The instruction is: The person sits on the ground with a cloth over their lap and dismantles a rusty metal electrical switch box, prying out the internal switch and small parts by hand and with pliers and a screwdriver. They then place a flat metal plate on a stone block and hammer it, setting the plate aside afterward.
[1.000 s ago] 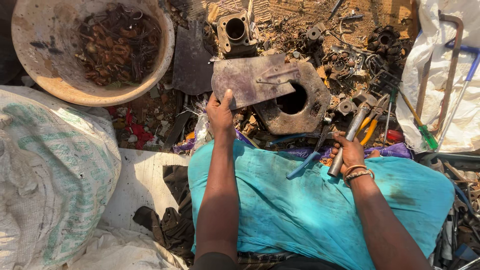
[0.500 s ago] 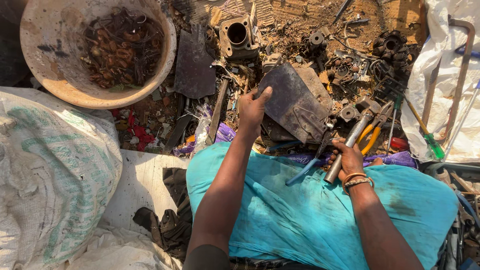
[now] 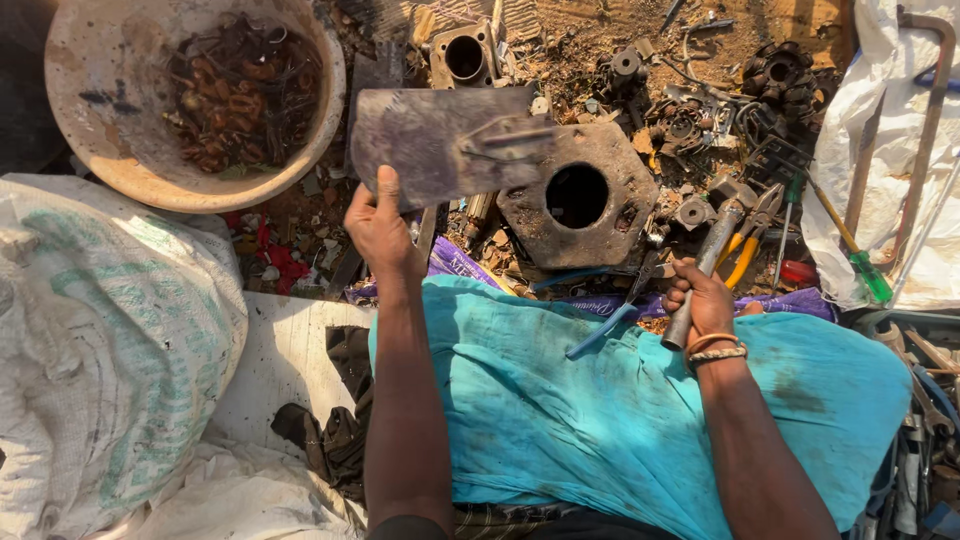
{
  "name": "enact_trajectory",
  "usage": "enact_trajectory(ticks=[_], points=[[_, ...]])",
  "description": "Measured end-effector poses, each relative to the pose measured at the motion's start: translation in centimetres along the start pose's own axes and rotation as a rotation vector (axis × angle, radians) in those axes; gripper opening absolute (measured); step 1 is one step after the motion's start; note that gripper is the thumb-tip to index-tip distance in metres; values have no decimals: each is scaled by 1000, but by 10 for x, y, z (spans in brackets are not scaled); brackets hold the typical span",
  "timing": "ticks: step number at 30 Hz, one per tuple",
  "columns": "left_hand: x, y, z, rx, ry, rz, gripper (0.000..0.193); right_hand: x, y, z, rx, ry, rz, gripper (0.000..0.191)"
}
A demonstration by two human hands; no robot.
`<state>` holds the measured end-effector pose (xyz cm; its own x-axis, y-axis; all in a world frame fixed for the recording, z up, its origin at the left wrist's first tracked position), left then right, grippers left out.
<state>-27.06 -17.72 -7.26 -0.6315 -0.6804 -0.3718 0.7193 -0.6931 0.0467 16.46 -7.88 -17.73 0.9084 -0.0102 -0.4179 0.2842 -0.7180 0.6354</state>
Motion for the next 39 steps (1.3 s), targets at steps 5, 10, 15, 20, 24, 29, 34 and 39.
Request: enact_trajectory(ticks=[5,10,15,20,24,29,34,39], points=[[12,17,-60,211,-74,-87,23,-20,57,-1,128,246,-10,20],[22,-7,-86,204,-128,-175,26,-98,128,-10,286,633,30,20],[17,-15,-82,96,-262,-103,27,-177,169,-44,613,810,3,18],[21,-19,-69,131,-583,56,32,-178,176,-99,1199,889,-136,21],[23,-23,-67,170,-644,92,32,-172,146,-152,1197,857,-211,23],[24,-25,-66,144,-540,89,30,-226,98,-115,1376,974,124,30],[23,-24,-58,166,-618,78,30,-238,60,6,192,1456,-141,23],[21,-17,-54,219,-509,94,31,-204,94,-31,536,1231,-70,20]])
Point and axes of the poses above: each hand's wrist, its own y-axis away from the middle knuckle, its own x-axis out of the back of the hand, z = x × y, the point moved 2 cm from there along -y, towards the middle knuckle, and after that the axes turned 11 degrees about -z, right-handed, at the moved point
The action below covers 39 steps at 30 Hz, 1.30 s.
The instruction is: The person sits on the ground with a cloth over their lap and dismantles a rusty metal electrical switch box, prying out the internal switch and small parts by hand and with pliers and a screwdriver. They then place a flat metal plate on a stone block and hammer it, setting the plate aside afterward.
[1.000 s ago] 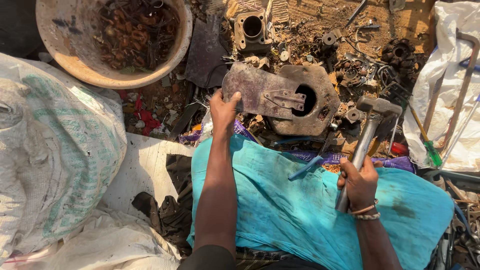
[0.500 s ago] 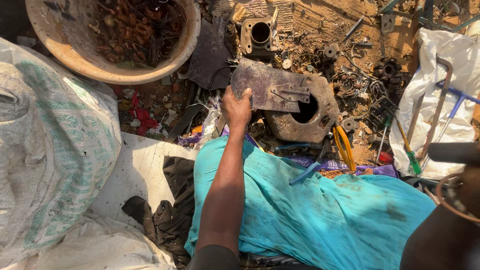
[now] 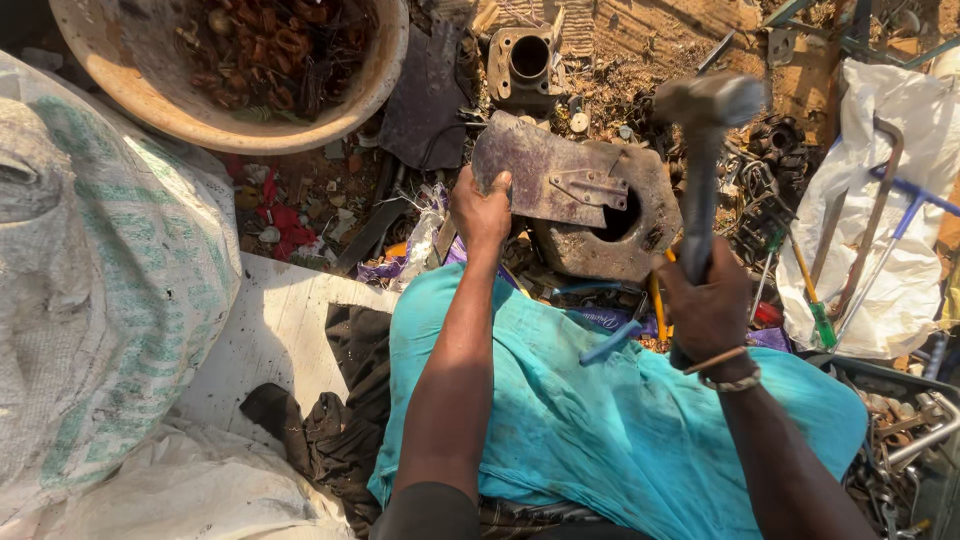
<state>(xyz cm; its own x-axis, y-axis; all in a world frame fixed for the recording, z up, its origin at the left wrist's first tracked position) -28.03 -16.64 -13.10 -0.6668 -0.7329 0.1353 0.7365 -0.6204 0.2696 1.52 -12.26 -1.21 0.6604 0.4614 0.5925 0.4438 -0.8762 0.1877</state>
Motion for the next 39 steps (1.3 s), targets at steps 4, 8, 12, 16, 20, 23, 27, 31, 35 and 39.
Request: enact_trajectory(ticks=[4,8,12,16,20,23,27,31,35,39], points=[[-1,0,2,-17,40,22,30,76,-9,-50,540,-347,237,21],[-2,-4,7,0,3,15,32,99,-47,-83,589,-238,272,21],[-1,-3,17,36,-5,-15,29,7,-51,-43,522,113,471,24],[4,2,17,138,-143,-32,29,-53,-35,19,-189,-20,-275,16],[-1,1,10,53,-62,-4,29,3,-10,12,-48,-71,-95,22],[-7,-1,5,10,-5,10,29,69,-5,-41,443,-201,224,25],[-8,-1,5,-82,27,34,26,105,-41,-92,571,-224,263,30],[-5,2,11,-27,-2,-1,23,25,-47,-54,581,65,702,39],[-2,0,16,-6,-44,41,23,-61,-21,34,-221,264,-243,43],[-2,4,17,-43,1,43,24,-14,12,31,13,140,-152,21]])
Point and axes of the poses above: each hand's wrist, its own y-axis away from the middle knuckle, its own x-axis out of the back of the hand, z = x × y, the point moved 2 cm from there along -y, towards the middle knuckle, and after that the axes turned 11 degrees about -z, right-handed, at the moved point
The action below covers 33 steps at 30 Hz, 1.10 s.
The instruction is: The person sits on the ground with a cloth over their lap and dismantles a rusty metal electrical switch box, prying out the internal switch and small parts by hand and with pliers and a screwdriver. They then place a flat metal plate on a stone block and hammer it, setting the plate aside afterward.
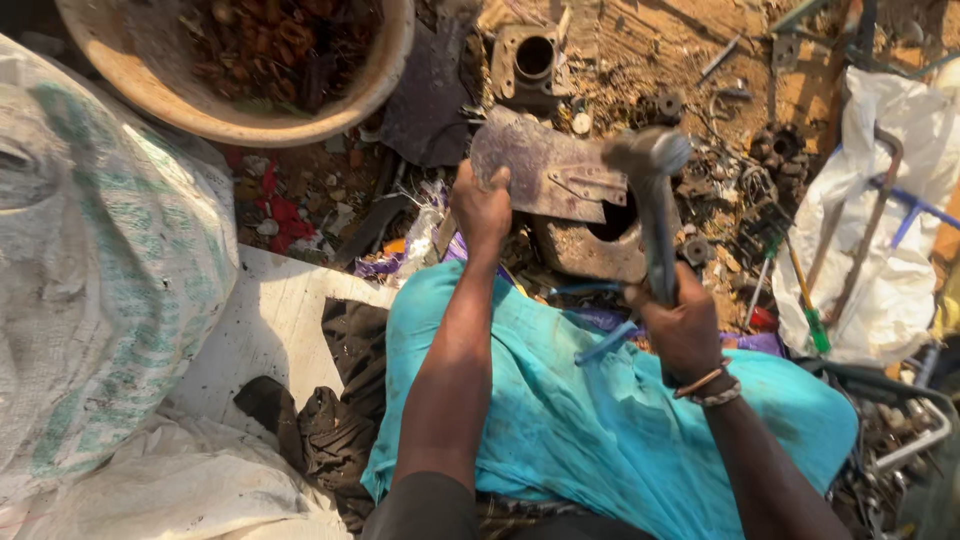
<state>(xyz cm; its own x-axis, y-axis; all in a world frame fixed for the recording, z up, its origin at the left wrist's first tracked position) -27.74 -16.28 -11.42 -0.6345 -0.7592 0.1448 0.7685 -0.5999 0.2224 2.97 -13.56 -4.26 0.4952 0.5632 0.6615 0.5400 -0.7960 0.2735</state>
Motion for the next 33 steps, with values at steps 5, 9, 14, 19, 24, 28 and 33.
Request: enact_trajectory(ticks=[5,9,14,19,24,28,33], points=[[1,0,2,129,-119,-89,30,115,14,-71,502,-310,445,17],[0,-5,3,135,-61,-87,29,120,-34,-87,622,-135,609,27],[-4,-8,-9,104,-48,-50,33,-8,-58,-12,-398,89,-84,18],[-9,-16,-17,28,-24,22,49,6,-10,8,-108,-13,-62,23],[-12,-9,-17,138,-1,-69,35,91,18,-76,348,-353,278,20],[-9,-9,-9,99,-46,-54,36,131,-20,-125,504,230,585,29],[-8,-11,-7,132,-76,-52,33,20,-63,-66,365,135,433,18]])
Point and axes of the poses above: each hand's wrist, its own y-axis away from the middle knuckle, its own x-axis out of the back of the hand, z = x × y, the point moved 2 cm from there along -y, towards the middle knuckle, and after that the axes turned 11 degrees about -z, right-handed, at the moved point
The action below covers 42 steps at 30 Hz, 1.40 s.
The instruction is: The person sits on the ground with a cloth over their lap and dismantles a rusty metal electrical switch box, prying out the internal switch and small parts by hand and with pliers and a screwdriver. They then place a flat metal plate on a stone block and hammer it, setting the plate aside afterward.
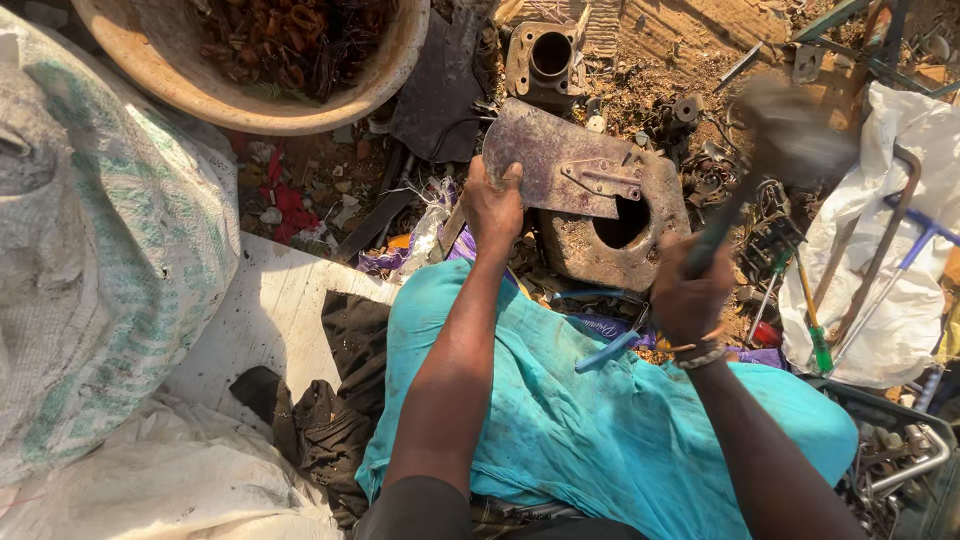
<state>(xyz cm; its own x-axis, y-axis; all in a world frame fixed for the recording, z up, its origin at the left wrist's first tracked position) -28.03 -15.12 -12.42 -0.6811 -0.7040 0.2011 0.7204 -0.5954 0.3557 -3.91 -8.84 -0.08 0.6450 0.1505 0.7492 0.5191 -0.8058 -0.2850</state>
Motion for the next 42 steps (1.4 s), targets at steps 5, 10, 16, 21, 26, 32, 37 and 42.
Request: enact_trajectory(ticks=[5,10,16,21,26,32,37,42], points=[[-1,3,-5,-209,164,77,31,-20,63,29,-586,-248,-590,28],[-1,1,-12,-225,183,109,30,50,71,-15,-384,-409,-225,20],[-8,-2,-12,-223,127,84,33,144,-5,-6,74,-561,84,18],[-11,-1,-8,-27,4,-43,47,46,5,31,45,-112,314,22],[-7,2,-2,-190,-93,27,49,-38,85,46,-788,-396,-542,23],[-14,4,-6,-245,-31,9,46,83,53,7,-135,-744,24,23],[-18,-3,-14,-59,-16,-72,54,79,15,40,-8,-755,183,36],[-18,-13,-18,-287,-96,62,63,-27,49,43,-16,-142,46,33]])
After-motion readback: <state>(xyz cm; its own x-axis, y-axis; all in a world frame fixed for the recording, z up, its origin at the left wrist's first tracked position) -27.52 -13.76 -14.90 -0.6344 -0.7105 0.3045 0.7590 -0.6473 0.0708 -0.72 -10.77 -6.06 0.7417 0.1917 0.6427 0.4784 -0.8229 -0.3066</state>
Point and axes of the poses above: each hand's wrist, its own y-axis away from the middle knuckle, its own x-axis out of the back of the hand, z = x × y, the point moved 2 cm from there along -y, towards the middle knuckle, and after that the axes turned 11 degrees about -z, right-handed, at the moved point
